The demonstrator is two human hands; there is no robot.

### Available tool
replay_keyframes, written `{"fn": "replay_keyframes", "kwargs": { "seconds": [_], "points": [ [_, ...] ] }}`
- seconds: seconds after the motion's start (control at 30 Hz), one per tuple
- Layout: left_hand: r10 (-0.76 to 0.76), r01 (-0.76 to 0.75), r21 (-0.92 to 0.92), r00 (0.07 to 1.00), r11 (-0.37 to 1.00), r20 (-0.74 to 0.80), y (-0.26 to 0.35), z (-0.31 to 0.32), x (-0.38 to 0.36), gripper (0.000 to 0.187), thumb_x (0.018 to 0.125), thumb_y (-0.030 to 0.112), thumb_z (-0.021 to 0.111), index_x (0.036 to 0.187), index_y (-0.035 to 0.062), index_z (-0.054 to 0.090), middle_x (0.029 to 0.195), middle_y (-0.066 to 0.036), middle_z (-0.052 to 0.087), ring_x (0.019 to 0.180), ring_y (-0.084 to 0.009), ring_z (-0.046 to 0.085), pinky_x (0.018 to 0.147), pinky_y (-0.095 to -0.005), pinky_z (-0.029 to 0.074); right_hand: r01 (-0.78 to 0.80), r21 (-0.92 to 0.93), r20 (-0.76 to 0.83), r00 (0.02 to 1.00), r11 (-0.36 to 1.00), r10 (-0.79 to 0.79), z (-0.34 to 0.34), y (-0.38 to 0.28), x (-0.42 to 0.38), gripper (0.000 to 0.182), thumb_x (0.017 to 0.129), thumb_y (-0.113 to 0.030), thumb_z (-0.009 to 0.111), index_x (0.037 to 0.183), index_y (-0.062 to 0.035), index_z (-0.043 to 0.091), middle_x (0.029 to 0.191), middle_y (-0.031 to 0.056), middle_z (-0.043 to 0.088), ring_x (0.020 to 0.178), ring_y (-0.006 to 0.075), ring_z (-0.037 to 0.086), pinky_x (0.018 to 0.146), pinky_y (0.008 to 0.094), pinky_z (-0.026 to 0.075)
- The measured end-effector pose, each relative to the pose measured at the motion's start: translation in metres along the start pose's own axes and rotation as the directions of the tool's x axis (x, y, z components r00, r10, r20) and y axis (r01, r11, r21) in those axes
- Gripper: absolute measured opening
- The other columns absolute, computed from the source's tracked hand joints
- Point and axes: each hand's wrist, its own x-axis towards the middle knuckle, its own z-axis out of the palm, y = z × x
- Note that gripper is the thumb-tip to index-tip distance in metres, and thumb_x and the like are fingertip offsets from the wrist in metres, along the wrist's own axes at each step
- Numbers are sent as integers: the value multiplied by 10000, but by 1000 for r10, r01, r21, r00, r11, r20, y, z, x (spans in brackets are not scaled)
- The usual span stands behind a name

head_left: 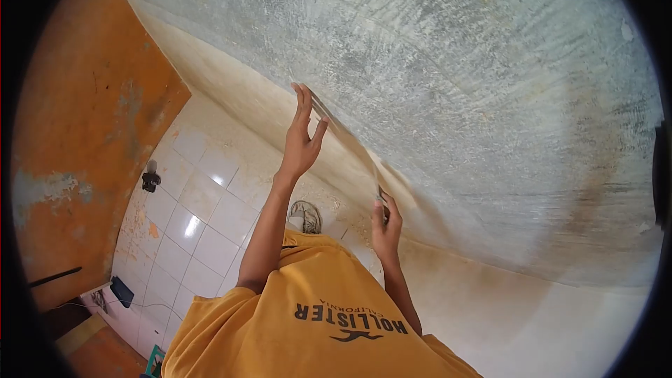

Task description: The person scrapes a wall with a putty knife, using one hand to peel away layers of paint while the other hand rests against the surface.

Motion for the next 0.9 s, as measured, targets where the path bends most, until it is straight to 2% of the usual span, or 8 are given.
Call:
{"fn": "replay_keyframes", "kwargs": {
  "seconds": [0.03, 0.17, 0.27, 0.43, 0.53, 0.63, 0.83, 0.9],
  "points": [
    [26, -26, 25, 1000, 999, -4, -5, 1, 1, 816, 1031, 132, 581, 1651, 138, 51, 1705, -193, -8, 1553, -378, 112, 1174, -490, 356, -47, -8, -15, 999, 999, 47, -5, -1, -2, 381, 1062, -284, 572, 1333, -21, 619, 801, 18, 575, 701, 83, 487, 645, 254, 406],
    [56, -54, 67, 998, 996, -19, -6, 5, 1, 819, 1022, 114, 584, 1647, 100, 54, 1701, -200, -17, 1551, -376, 107, 1216, -440, 292, 23, -86, 4, 1000, 996, -23, -4, -8, 18, 375, 1059, -268, 573, 1334, -18, 620, 800, 6, 570, 679, 73, 471, 625, 250, 399],
    [59, -60, 84, 998, 995, 16, -11, 4, 1, 859, 1042, 144, 578, 1648, 206, -27, 1713, -113, -103, 1564, -342, 52, 1172, -550, 360, 106, -62, -55, 992, 992, -110, 2, -4, 16, 360, 1058, -257, 574, 1320, -16, 627, 751, -17, 532, 648, 61, 445, 597, 243, 373],
    [58, -59, 68, 998, 996, 10, -13, 5, 1, 873, 1036, 134, 585, 1650, 210, -30, 1714, -112, -112, 1565, -351, 53, 1165, -549, 364, -16, 35, -34, 999, 999, 17, -13, -8, 2, 343, 1059, -257, 577, 1304, -23, 632, 701, -53, 471, 607, 43, 410, 556, 228, 324],
    [76, -77, 85, 997, 993, 15, -15, 4, 1, 874, 1037, 134, 584, 1650, 217, -33, 1714, -112, -113, 1565, -351, 53, 1166, -544, 364, -2, -17, -15, 1000, 1000, 2, 5, 4, 18, 359, 1058, -245, 571, 1335, -23, 627, 735, -25, 507, 666, 66, 436, 606, 252, 368],
    [80, -82, 95, 997, 992, 20, -15, 3, 1, 871, 1040, 142, 582, 1650, 221, -34, 1714, -111, -113, 1565, -350, 58, 1168, -542, 363, 56, -49, -53, 997, 997, -58, 10, 0, 15, 365, 1057, -257, 575, 1330, -21, 628, 711, -30, 480, 655, 66, 409, 591, 258, 346],
    [58, -60, 70, 998, 996, 33, -12, 1, 0, 867, 1042, 157, 582, 1650, 223, -34, 1714, -108, -109, 1564, -352, 78, 1170, -539, 364, -58, 62, -34, 998, 996, 60, 1, -5, 3, 370, 1049, -258, 591, 1336, -26, 625, 734, -28, 477, 666, 69, 407, 598, 262, 353],
    [62, -65, 76, 997, 995, 37, -13, 1, 0, 865, 1043, 157, 580, 1650, 223, -33, 1714, -108, -107, 1563, -353, 82, 1171, -538, 365, 5, 20, -52, 999, 1000, -4, 10, 0, 14, 359, 1047, -246, 595, 1329, -25, 629, 737, -28, 487, 662, 69, 413, 605, 261, 364]
  ]
}}
